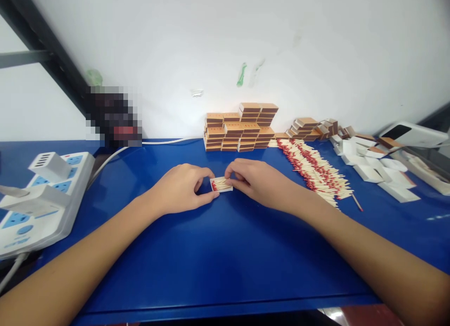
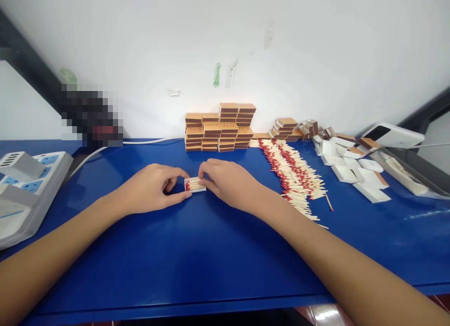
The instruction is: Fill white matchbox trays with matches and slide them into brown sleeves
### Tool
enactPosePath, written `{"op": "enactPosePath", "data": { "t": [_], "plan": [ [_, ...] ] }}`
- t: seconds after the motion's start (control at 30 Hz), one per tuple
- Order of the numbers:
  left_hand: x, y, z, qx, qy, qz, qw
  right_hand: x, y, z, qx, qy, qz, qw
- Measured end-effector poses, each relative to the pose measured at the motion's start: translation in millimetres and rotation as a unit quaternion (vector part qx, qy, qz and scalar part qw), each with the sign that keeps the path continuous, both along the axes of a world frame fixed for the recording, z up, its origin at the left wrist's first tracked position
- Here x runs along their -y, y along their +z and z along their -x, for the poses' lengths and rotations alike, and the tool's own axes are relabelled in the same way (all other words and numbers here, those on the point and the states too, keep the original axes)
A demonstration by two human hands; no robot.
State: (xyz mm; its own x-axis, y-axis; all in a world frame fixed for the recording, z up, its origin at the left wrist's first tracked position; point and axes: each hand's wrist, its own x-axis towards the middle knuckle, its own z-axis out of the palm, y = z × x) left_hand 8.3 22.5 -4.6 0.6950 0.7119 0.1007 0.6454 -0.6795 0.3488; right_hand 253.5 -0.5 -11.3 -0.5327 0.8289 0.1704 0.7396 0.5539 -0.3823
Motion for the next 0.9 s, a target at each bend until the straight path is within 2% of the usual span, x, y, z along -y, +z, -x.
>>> {"op": "enactPosePath", "data": {
  "t": [0.17, 0.4, 0.53, 0.63, 0.73, 0.8, 0.9],
  "plan": [
    [1, 0.7, -1, -0.004, 0.001, -0.002, 1.000, 0, -1.5, 0, -0.024, -0.015, -0.003, 1.000],
    [4, 1.5, -2, -0.016, 0.002, -0.003, 1.000, 1, 0.4, 1, -0.035, -0.037, 0.048, 0.997],
    [4, -0.3, -2, -0.011, -0.002, -0.006, 1.000, 3, -3.3, 5, -0.046, -0.033, 0.034, 0.998],
    [3, -1.0, -2, -0.011, -0.006, -0.008, 1.000, 4, 5.9, 2, -0.036, -0.018, 0.019, 0.999],
    [4, 0.5, -3, -0.016, -0.005, -0.014, 1.000, 9, 30.6, -25, -0.029, -0.019, -0.033, 0.999],
    [5, 1.8, -4, -0.019, -0.006, -0.019, 1.000, 21, 45.5, -58, -0.030, -0.070, -0.057, 0.995],
    [8, 2.8, -6, -0.020, -0.013, -0.014, 1.000, 53, 46.7, -116, -0.013, -0.143, 0.012, 0.990]
  ]
}}
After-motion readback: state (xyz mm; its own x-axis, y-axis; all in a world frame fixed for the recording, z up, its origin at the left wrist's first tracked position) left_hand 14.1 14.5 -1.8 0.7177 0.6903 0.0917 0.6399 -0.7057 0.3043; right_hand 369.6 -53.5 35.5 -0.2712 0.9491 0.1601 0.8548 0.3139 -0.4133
